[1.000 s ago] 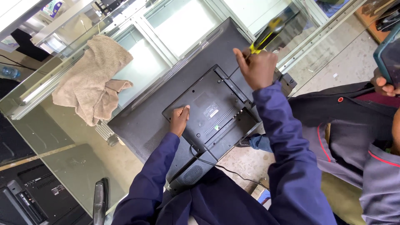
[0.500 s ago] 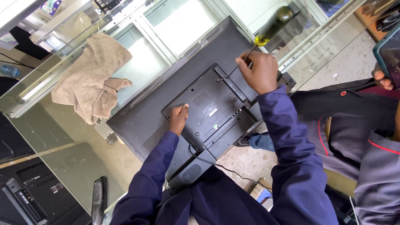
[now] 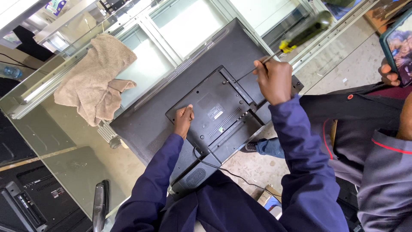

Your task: Removing screws from the back of a television using a screwdriver to disassemble it

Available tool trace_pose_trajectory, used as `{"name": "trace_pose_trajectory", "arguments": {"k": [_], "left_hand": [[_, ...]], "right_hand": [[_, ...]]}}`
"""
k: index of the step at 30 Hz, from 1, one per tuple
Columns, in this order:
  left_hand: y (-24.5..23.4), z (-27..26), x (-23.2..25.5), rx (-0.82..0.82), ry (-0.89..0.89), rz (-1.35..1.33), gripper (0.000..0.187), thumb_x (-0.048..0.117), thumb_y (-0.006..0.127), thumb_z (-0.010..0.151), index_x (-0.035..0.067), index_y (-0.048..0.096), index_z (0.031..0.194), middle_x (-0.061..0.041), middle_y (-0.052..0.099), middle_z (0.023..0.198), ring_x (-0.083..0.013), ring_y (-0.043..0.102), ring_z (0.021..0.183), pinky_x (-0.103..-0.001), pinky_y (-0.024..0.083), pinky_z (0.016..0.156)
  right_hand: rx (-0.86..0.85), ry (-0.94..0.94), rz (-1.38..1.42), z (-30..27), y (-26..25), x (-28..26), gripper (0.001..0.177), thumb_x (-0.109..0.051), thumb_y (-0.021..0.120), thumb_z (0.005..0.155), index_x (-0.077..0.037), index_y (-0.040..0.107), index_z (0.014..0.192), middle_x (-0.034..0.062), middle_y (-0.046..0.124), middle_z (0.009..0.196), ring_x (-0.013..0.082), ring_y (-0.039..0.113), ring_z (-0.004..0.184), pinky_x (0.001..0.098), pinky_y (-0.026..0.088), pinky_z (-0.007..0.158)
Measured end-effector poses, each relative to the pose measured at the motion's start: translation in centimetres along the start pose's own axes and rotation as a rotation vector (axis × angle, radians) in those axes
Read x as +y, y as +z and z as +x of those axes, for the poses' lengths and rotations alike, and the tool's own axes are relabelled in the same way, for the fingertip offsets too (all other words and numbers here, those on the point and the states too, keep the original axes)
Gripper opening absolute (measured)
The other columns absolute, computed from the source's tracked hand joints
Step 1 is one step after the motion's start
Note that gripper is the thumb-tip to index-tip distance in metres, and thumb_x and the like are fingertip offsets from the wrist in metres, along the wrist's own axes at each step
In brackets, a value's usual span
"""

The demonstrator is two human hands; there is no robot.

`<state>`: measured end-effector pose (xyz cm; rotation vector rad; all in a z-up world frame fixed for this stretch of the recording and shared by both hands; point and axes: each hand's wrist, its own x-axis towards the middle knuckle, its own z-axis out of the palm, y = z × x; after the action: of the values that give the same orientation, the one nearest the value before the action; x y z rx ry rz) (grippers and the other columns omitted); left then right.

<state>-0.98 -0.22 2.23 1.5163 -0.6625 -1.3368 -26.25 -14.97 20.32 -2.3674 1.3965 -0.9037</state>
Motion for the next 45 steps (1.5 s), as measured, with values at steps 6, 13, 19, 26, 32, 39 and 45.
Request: {"name": "trace_pose_trajectory", "arguments": {"k": [6, 13, 19, 26, 32, 39, 45], "left_hand": [[2.8, -1.5, 1.9, -0.055, -0.174, -0.194, 0.036, 0.032, 0.051, 0.098, 0.002, 0.065, 0.083, 0.005, 0.027, 0.051, -0.0029, 0.028, 0.038, -0.017, 0.024, 0.033], [6.0, -2.3, 2.6, -0.27, -0.199, -0.28, 0.042, 0.035, 0.041, 0.102, 0.003, 0.063, 0.089, 0.005, 0.027, 0.056, -0.0019, 0.032, 0.04, -0.013, 0.025, 0.032], [5.6, -1.4, -0.9, -0.239, -0.195, -0.285, 0.035, 0.03, 0.054, 0.1, 0.004, 0.055, 0.077, 0.003, 0.029, 0.053, -0.0046, 0.031, 0.038, -0.017, 0.026, 0.032], [2.9, -1.6, -3.9, -0.189, -0.119, -0.216, 0.034, 0.025, 0.049, 0.099, 0.007, 0.052, 0.071, 0.002, 0.028, 0.051, -0.005, 0.03, 0.038, -0.017, 0.024, 0.034], [3.1, -2.2, -4.7, -0.142, -0.013, -0.131, 0.045, 0.027, 0.051, 0.099, 0.007, 0.049, 0.058, 0.002, 0.025, 0.046, -0.0054, 0.027, 0.036, -0.018, 0.022, 0.036], [3.6, -2.3, -3.7, -0.119, 0.067, -0.066, 0.049, 0.027, 0.05, 0.099, 0.01, 0.045, 0.053, 0.002, 0.025, 0.041, -0.0068, 0.029, 0.035, -0.019, 0.022, 0.038], [3.7, -2.7, -3.1, -0.119, 0.046, -0.061, 0.048, 0.026, 0.049, 0.099, 0.011, 0.045, 0.054, 0.003, 0.026, 0.042, -0.0055, 0.028, 0.038, -0.019, 0.022, 0.04]], "right_hand": [[-0.04, -0.033, 0.151, -2.8, -4.5, -6.5, 0.038, -0.017, 0.067, 0.1, -0.011, 0.065, 0.062, 0.0037, 0.064, 0.055, 0.0326, 0.064, 0.056, 0.0347, 0.05, 0.057], [-0.138, -0.005, 0.376, -5.2, -6.3, -9.1, 0.023, -0.012, 0.064, 0.098, -0.005, 0.07, 0.077, 0.0068, 0.066, 0.056, 0.0243, 0.066, 0.05, 0.0295, 0.052, 0.058], [-0.113, -0.015, 0.464, -5.4, -6.7, -8.5, 0.025, -0.007, 0.061, 0.098, -0.002, 0.068, 0.075, 0.0086, 0.067, 0.057, 0.0243, 0.067, 0.051, 0.0298, 0.052, 0.057], [-0.021, -0.045, 0.177, -5.7, -3.5, -2.3, 0.028, -0.007, 0.062, 0.101, -0.001, 0.067, 0.075, 0.0109, 0.065, 0.058, 0.0356, 0.065, 0.057, 0.0387, 0.051, 0.059], [-0.004, -0.025, 0.191, -5.5, -2.5, -0.8, 0.03, -0.009, 0.058, 0.105, 0.0, 0.065, 0.077, 0.0097, 0.067, 0.061, 0.0313, 0.067, 0.058, 0.0364, 0.052, 0.062], [0.0, -0.023, 0.181, -5.6, -2.0, 1.0, 0.028, -0.011, 0.06, 0.105, -0.002, 0.067, 0.079, 0.0066, 0.069, 0.064, 0.0299, 0.068, 0.062, 0.0359, 0.053, 0.066], [-0.031, -0.027, 0.166, -5.5, -2.3, 0.0, 0.028, -0.012, 0.063, 0.103, -0.003, 0.067, 0.077, 0.0075, 0.068, 0.063, 0.0326, 0.068, 0.064, 0.0376, 0.052, 0.065]]}}
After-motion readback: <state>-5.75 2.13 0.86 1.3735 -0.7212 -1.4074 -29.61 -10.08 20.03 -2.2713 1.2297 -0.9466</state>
